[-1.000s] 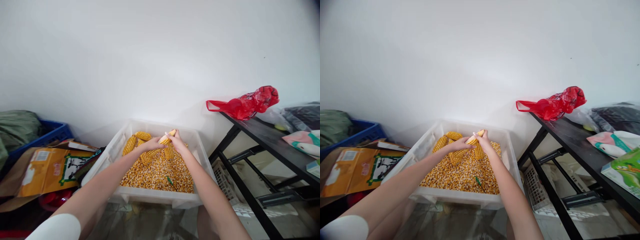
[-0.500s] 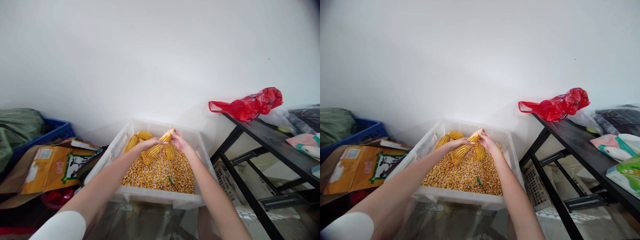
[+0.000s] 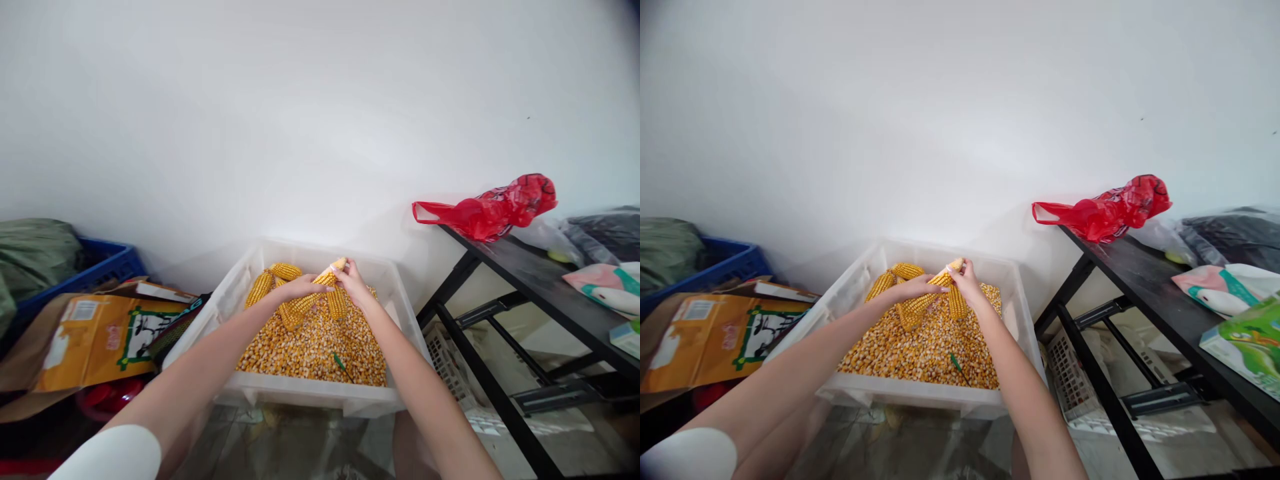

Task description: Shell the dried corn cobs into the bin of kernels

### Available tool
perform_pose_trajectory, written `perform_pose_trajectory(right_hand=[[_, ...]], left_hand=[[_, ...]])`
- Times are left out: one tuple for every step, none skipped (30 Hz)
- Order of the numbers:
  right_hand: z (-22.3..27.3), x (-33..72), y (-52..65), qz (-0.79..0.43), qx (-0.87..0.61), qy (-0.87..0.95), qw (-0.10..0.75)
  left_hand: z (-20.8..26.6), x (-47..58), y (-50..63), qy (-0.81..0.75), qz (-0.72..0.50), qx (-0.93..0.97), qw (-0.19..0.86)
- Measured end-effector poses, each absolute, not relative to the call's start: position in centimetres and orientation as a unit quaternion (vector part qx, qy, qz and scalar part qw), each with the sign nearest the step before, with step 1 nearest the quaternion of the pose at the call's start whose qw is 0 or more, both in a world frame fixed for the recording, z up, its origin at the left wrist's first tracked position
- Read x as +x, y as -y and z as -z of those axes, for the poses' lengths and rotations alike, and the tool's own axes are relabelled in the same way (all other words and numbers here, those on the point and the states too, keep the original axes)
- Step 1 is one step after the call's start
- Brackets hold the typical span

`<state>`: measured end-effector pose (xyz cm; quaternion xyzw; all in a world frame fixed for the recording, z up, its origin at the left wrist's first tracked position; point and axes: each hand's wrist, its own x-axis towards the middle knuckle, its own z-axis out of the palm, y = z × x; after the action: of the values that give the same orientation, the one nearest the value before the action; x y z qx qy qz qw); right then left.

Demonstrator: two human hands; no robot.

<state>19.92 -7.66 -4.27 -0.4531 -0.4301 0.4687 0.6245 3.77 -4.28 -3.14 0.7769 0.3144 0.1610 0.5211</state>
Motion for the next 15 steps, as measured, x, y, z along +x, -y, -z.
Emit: perform_pose_trajectory(right_hand=[[4.2, 19.8, 7.7, -0.463, -0.456, 0.433, 0.625], [4.1, 19.7, 7.8, -0.458, -0.457, 0.437, 0.625], [4.1, 19.7, 7.8, -0.453, -0.457, 0.440, 0.626], [4.0, 19.6, 7.9, -0.450, -0.456, 0.442, 0.627], [4.0, 19.6, 7.9, -0.449, -0.455, 0.443, 0.629], [3.9, 19.6, 8.0, -0.449, -0.452, 0.443, 0.631], [3.9, 19.6, 8.0, -0.452, -0.449, 0.441, 0.632], [3.9, 19.7, 8.0, -0.457, -0.446, 0.439, 0.632], [3.9, 19.8, 8.0, -0.466, -0.441, 0.437, 0.631], [3.9, 19.9, 7.9, -0.475, -0.437, 0.433, 0.629], [3.9, 20.0, 7.9, -0.483, -0.434, 0.429, 0.628], [3.9, 20.1, 7.8, -0.489, -0.433, 0.424, 0.627], [4.0, 20.2, 7.7, -0.492, -0.433, 0.418, 0.629], [4.0, 20.3, 7.5, -0.494, -0.433, 0.412, 0.632], [4.1, 20.3, 7.4, -0.494, -0.433, 0.404, 0.636]], left_hand=[[3.2, 3.7, 4.2, -0.305, -0.156, 0.779, 0.526], [3.2, 3.7, 4.1, -0.298, -0.152, 0.779, 0.530], [3.2, 3.7, 4.1, -0.295, -0.149, 0.778, 0.534], [3.3, 3.7, 4.0, -0.295, -0.149, 0.776, 0.537], [3.3, 3.7, 4.0, -0.294, -0.147, 0.774, 0.541], [3.4, 3.7, 4.0, -0.292, -0.143, 0.773, 0.544], [3.5, 3.7, 4.0, -0.290, -0.142, 0.774, 0.544], [3.5, 3.7, 4.0, -0.290, -0.145, 0.778, 0.539], [3.6, 3.8, 3.9, -0.291, -0.153, 0.783, 0.527], [3.6, 3.8, 3.9, -0.293, -0.162, 0.791, 0.512], [3.7, 3.9, 3.8, -0.296, -0.171, 0.799, 0.494], [3.8, 4.0, 3.7, -0.300, -0.179, 0.807, 0.476], [4.0, 4.1, 3.6, -0.307, -0.184, 0.812, 0.461], [4.1, 4.3, 3.6, -0.317, -0.185, 0.815, 0.448], [4.3, 4.4, 3.5, -0.328, -0.184, 0.815, 0.441]])
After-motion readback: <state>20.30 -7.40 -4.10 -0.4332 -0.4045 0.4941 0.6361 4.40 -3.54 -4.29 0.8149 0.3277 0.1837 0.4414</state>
